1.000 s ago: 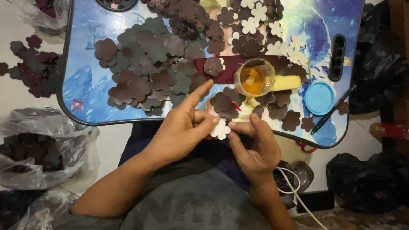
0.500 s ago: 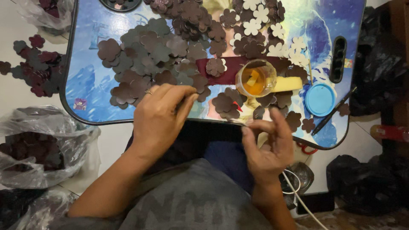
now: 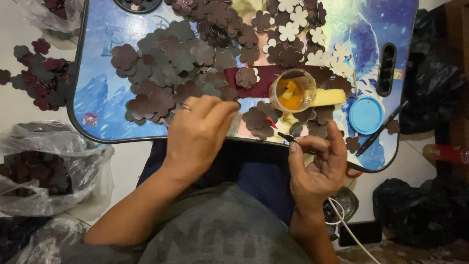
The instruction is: The person sits on the floor with a tray of flower-shaped cut pieces on their lap. They pick up flower pieces, dip or apply glue from a small cup, press matching pieces together, and set the glued flowers back onto the tray, repeating this for one piece at a time.
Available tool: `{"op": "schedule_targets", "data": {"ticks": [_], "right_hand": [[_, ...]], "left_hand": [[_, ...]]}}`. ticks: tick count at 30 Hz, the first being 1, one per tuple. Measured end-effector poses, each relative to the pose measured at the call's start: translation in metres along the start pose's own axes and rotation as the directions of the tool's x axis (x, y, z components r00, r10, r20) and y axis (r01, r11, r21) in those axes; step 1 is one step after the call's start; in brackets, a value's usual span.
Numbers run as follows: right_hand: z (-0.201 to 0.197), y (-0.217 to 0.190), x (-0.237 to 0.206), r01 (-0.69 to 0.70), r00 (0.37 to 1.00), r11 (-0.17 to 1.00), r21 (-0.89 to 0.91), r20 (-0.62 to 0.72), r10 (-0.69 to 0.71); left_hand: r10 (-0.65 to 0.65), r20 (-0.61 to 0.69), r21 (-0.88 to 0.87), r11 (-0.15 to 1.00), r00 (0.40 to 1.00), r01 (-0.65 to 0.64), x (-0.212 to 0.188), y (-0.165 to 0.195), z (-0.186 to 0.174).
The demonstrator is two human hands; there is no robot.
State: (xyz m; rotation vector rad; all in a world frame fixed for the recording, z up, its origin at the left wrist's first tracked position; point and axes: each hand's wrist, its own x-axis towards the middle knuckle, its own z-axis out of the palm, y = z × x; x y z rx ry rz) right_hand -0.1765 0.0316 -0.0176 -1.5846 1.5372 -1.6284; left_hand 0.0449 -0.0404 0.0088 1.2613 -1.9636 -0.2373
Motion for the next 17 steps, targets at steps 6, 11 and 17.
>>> {"op": "schedule_targets", "data": {"ticks": [6, 11, 17], "right_hand": [[0.003, 0.0, 0.0, -0.017, 1.0, 1.0, 0.012, 0.002, 0.017], [0.002, -0.003, 0.0, -0.01, 1.0, 1.0, -0.028, 0.001, 0.01], [0.002, 0.001, 0.001, -0.014, 1.0, 1.0, 0.01, -0.003, 0.014]], "left_hand": [[0.036, 0.033, -0.067, 0.997, 0.999, -0.033, 0.004, 0.001, 0.007], [0.077, 0.069, -0.108, 0.992, 0.995, -0.07, 0.009, 0.006, 0.027], [0.087, 0.024, -0.165, 0.983, 0.996, -0.081, -0.004, 0.001, 0.029]]}}
